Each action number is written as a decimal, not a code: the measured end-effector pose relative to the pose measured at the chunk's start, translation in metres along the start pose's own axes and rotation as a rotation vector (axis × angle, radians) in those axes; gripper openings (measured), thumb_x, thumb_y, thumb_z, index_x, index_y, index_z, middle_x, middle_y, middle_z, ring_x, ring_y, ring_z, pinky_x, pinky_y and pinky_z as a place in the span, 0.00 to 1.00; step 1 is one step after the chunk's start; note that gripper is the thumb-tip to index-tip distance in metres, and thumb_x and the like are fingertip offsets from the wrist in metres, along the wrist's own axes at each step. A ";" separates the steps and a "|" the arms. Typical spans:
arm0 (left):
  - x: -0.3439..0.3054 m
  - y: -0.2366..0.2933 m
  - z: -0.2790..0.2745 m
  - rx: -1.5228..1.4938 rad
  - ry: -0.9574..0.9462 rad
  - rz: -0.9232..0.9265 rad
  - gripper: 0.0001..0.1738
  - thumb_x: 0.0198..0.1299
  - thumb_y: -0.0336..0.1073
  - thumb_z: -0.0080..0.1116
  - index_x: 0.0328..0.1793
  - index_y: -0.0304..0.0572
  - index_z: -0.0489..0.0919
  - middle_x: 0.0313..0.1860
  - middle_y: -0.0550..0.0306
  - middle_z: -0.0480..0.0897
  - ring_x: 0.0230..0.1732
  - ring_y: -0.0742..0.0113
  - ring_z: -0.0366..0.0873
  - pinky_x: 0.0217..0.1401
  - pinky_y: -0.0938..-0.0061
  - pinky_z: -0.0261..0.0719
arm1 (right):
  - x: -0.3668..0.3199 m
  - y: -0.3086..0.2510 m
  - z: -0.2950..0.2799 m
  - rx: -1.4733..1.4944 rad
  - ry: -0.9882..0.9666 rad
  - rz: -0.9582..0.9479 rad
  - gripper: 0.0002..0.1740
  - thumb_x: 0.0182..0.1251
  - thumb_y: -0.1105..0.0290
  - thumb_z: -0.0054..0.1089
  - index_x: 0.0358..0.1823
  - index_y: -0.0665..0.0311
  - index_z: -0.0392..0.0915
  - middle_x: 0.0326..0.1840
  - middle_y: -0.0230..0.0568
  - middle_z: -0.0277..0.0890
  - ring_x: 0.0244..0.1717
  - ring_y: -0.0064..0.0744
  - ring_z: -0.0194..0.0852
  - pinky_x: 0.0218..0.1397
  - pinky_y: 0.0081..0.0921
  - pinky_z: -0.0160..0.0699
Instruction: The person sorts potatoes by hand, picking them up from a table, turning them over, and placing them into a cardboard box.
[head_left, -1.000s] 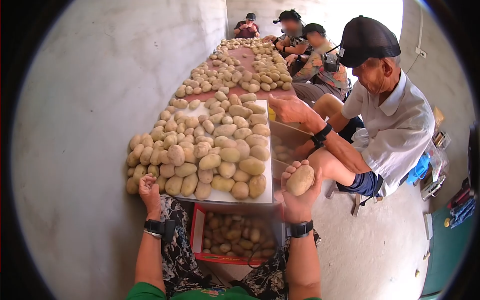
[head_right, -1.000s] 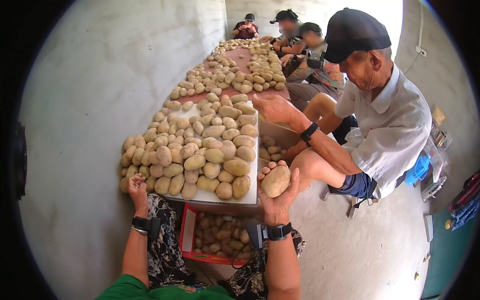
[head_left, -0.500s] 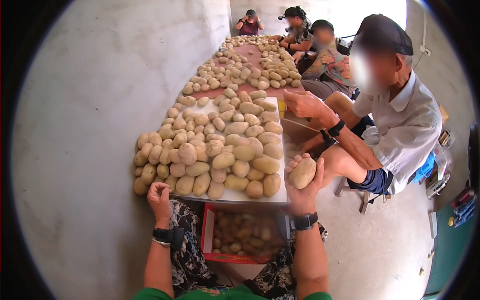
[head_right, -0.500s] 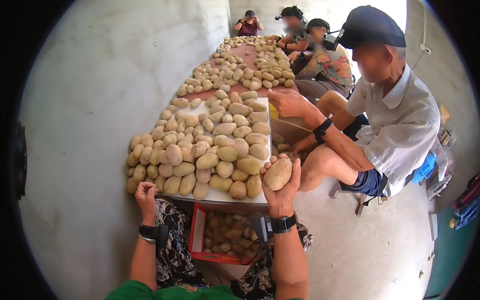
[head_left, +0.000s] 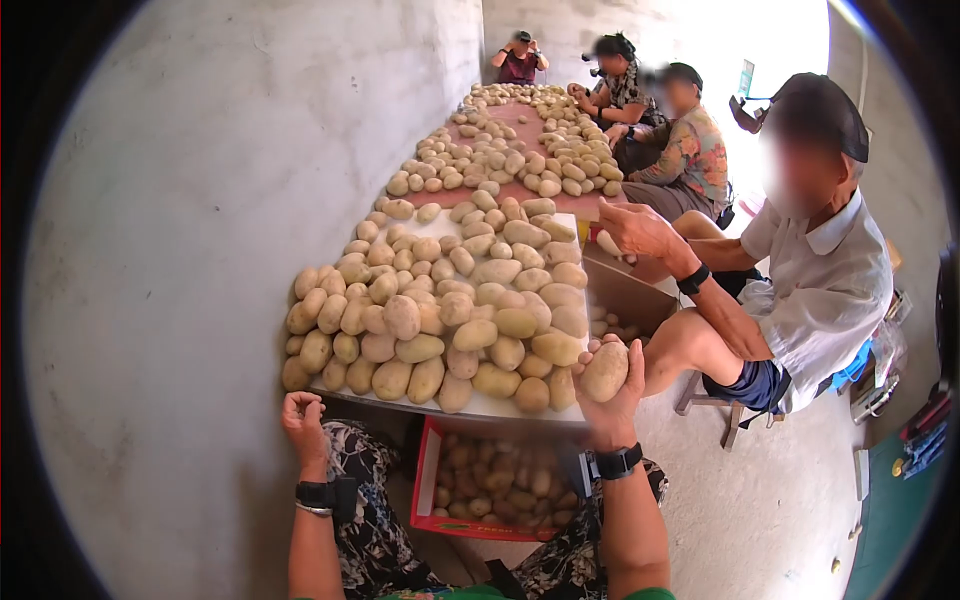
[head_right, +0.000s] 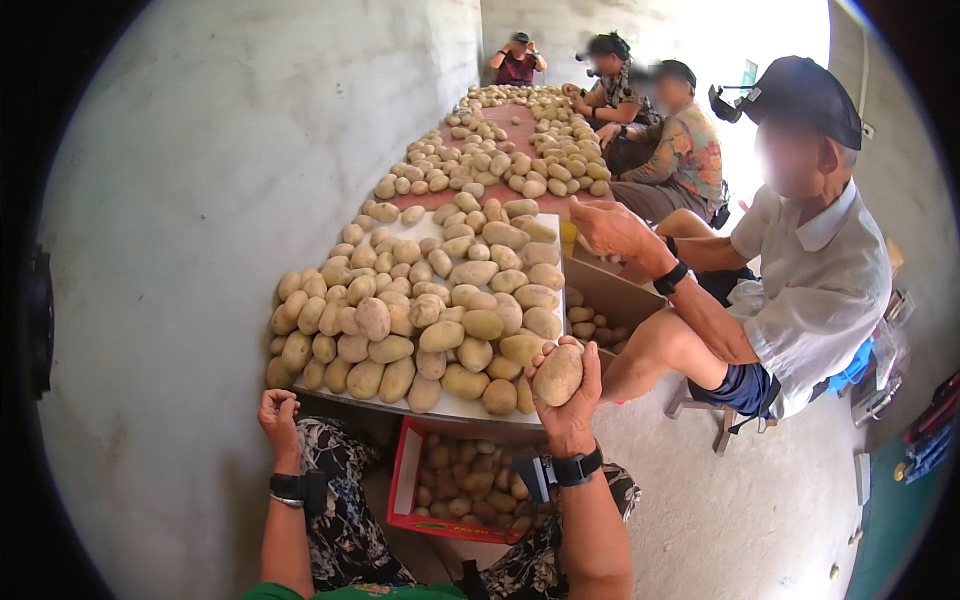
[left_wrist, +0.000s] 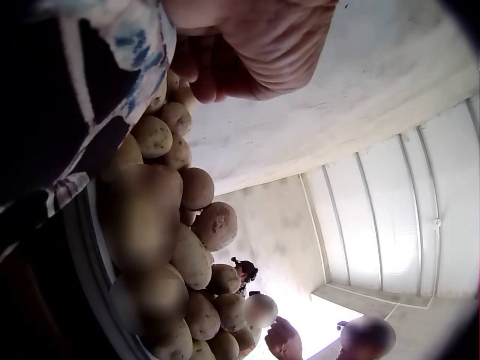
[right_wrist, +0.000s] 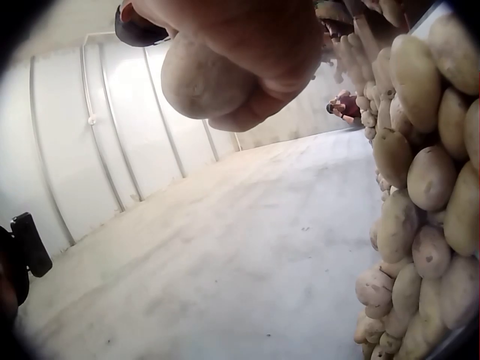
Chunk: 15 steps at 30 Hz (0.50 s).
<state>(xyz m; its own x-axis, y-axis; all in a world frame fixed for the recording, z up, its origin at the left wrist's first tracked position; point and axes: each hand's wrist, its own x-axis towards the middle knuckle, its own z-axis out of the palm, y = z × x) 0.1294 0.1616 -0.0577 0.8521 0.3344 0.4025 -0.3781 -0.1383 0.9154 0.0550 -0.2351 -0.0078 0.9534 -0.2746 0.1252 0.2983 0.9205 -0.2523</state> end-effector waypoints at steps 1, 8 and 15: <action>0.000 0.001 0.002 -0.013 0.009 -0.001 0.03 0.50 0.22 0.49 0.29 0.38 0.71 0.25 0.62 0.74 0.27 0.77 0.70 0.34 0.84 0.70 | -0.002 -0.001 0.000 -0.026 0.007 -0.008 0.18 0.64 0.51 0.48 0.42 0.60 0.69 0.36 0.41 0.71 0.35 0.34 0.72 0.38 0.31 0.76; -0.007 0.006 0.017 -0.032 -0.084 0.007 0.02 0.50 0.23 0.50 0.30 0.37 0.71 0.26 0.62 0.74 0.28 0.77 0.72 0.35 0.83 0.71 | -0.008 0.005 0.012 -0.202 -0.059 -0.054 0.16 0.64 0.53 0.49 0.41 0.58 0.68 0.35 0.38 0.70 0.33 0.33 0.70 0.37 0.30 0.73; -0.022 0.026 0.036 -0.254 -0.358 -0.126 0.05 0.54 0.24 0.49 0.37 0.35 0.73 0.32 0.58 0.78 0.33 0.74 0.75 0.42 0.79 0.75 | 0.003 0.004 -0.003 0.005 0.249 -0.090 0.23 0.62 0.50 0.50 0.47 0.61 0.68 0.46 0.45 0.71 0.47 0.42 0.71 0.47 0.40 0.74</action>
<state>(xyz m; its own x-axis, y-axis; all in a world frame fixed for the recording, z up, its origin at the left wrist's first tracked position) 0.1140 0.1176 -0.0422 0.9517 -0.0154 0.3066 -0.3021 0.1304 0.9443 0.0592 -0.2335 -0.0114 0.9050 -0.4150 -0.0934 0.3829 0.8905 -0.2457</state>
